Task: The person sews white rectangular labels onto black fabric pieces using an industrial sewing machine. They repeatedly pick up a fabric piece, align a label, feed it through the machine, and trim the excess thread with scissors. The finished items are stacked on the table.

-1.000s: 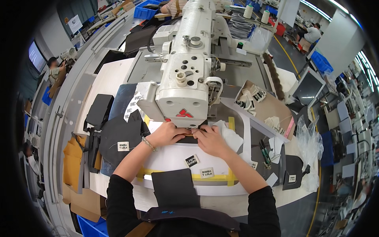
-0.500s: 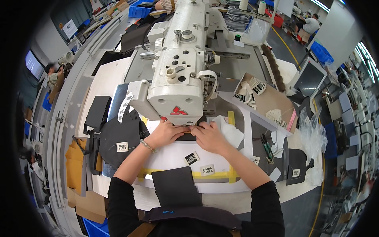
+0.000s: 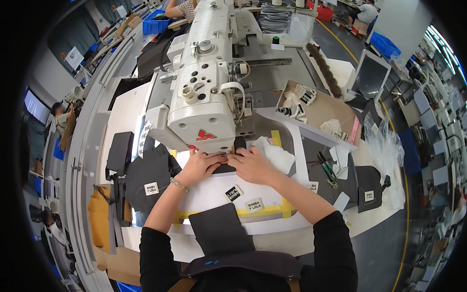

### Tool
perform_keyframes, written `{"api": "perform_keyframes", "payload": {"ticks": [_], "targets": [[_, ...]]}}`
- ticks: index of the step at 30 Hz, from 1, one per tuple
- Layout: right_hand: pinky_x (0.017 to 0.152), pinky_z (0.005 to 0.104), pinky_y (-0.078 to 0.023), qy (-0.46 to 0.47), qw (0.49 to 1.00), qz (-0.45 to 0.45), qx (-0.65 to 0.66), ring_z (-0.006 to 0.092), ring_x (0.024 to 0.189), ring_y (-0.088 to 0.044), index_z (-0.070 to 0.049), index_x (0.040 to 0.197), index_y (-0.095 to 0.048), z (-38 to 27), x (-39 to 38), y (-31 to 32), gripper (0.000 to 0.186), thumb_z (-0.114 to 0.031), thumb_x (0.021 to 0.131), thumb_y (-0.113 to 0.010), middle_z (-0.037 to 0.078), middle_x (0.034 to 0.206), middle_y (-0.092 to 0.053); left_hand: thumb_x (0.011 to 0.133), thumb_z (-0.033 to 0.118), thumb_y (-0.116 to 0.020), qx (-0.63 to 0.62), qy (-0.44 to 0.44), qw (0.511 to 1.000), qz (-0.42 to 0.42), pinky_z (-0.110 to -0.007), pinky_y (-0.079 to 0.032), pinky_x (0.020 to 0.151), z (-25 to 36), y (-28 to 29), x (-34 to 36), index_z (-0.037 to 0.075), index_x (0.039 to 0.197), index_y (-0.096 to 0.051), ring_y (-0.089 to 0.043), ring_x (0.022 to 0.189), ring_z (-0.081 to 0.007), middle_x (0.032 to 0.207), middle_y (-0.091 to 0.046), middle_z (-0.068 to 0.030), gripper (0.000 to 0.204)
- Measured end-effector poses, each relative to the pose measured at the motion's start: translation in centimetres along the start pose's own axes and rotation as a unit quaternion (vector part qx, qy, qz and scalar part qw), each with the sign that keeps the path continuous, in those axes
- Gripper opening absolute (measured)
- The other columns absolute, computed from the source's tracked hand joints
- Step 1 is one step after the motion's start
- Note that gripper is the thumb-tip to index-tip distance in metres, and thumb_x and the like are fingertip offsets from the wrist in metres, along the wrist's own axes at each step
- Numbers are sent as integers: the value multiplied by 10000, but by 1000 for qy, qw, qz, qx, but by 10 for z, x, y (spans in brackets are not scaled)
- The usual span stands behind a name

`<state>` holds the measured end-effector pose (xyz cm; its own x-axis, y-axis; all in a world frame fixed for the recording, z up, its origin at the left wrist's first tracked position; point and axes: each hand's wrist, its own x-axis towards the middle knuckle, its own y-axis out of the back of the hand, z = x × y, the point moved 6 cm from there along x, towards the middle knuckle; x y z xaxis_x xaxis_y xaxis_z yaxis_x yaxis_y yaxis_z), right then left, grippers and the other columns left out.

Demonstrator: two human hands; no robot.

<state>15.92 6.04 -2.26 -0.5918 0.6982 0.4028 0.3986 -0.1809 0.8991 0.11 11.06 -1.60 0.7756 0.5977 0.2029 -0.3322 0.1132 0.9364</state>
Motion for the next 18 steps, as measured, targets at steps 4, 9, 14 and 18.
{"api": "perform_keyframes", "payload": {"ticks": [4,9,14,18], "targets": [[863,405,-362,29,997,72,-24,208,1040,-542,-95,1000,-595,5,-5,7,250,-126,755,-636,11,1062,-667,864,178,-652,-5,0,1000,21,-472,-387,912,3,1,6,232,1136,-694,-550,1088,-261,1100,-671,-11,281],[835,373,-370,40,989,138,-26,198,968,-555,-77,902,-598,17,2,12,207,-94,700,-641,12,888,-659,840,134,-666,-72,44,996,14,-480,-452,849,-20,-9,10,164,1076,-723,-597,980,-365,1047,-680,-135,245],[818,365,-374,44,989,144,-17,193,929,-551,-78,847,-602,20,8,15,164,-95,689,-642,13,847,-636,825,134,-685,-67,102,992,-17,-446,-501,804,-39,-21,10,116,1040,-732,-618,908,-371,981,-677,-153,221],[817,365,-375,50,988,145,-17,190,926,-545,-84,791,-606,15,5,18,106,-113,694,-642,16,868,-625,823,138,-691,-36,40,998,21,-431,-504,805,-27,-14,9,113,1039,-732,-624,894,-360,968,-676,-157,221]]}}
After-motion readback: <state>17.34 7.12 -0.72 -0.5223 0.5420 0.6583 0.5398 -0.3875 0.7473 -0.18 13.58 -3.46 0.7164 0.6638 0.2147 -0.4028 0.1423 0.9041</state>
